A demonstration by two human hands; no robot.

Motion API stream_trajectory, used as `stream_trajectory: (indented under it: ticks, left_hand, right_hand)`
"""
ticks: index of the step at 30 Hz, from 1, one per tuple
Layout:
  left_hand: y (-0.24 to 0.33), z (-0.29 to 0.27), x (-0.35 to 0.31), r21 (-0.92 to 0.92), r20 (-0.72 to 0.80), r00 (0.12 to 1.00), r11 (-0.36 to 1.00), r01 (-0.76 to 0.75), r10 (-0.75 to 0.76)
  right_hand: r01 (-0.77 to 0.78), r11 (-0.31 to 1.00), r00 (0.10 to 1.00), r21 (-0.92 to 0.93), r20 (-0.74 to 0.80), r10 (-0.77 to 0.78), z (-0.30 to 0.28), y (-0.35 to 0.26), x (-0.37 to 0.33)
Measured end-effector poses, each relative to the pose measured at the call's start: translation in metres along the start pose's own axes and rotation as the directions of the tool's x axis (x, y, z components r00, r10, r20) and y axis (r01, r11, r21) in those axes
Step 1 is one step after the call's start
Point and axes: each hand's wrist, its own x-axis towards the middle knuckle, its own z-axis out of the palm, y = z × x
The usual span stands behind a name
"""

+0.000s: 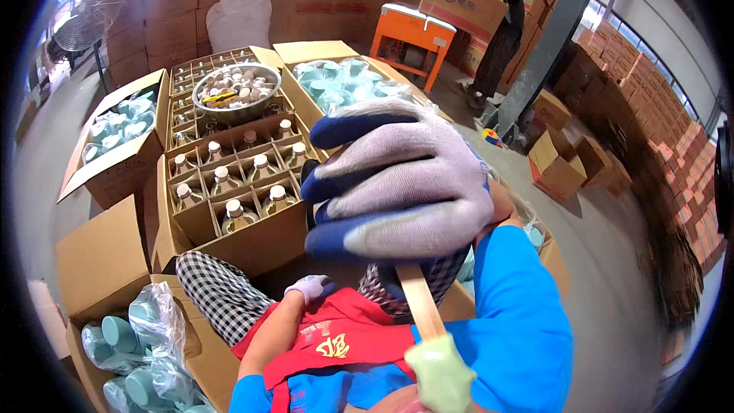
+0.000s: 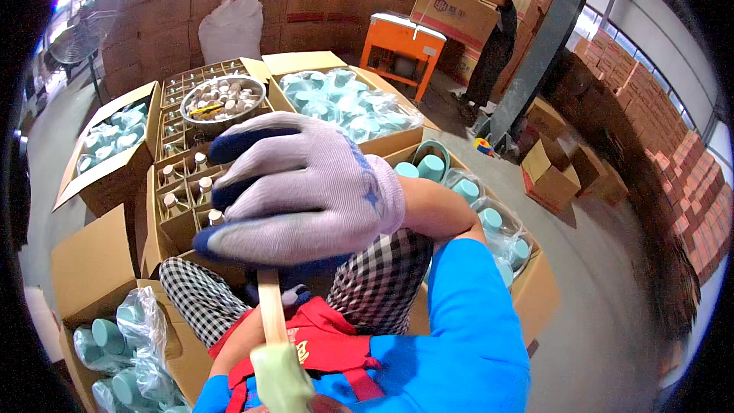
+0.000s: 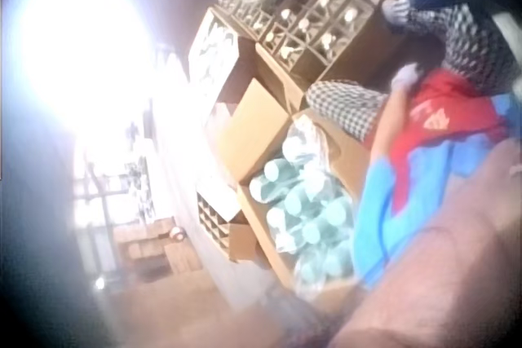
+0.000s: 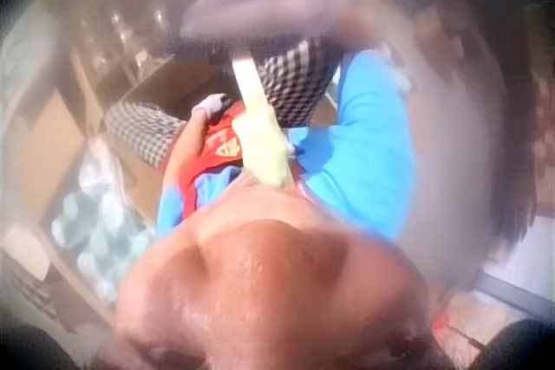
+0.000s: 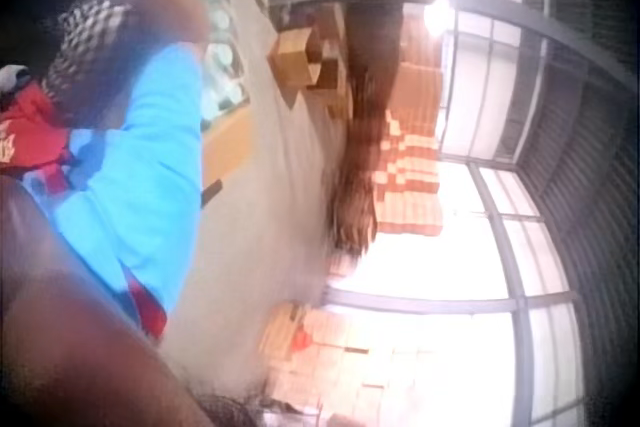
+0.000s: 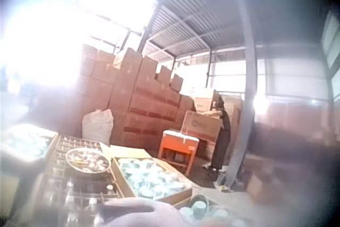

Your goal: The person assembles water bottles by placing a metal liner into a plastic outer shell, attaching a cap, and then placing the assembled bottle into a plastic bag.

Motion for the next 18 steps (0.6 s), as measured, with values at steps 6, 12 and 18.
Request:
stream_trajectory:
  ticks: [6, 12, 18]
  left_hand:
    - [-0.010, 0.003, 0.005, 0.045, 0.002, 0.999, 0.998, -0.033, 0.033]
    - [-0.028, 0.007, -0.001, -0.132, -0.029, 1.000, 0.991, 0.006, -0.010]
    - [0.008, -0.018, -0.040, -0.095, -0.070, 0.997, 0.995, -0.031, 0.024]
  right_hand:
    - [0.079, 0.996, 0.981, 0.031, -0.179, -0.072, 0.014, -0.005, 0.000]
    - [0.185, 0.983, 0.914, 0.011, -0.368, -0.168, 0.042, 0.007, -0.001]
    - [0.243, 0.969, 0.860, -0.029, -0.456, -0.230, 0.054, 0.016, -0.005]
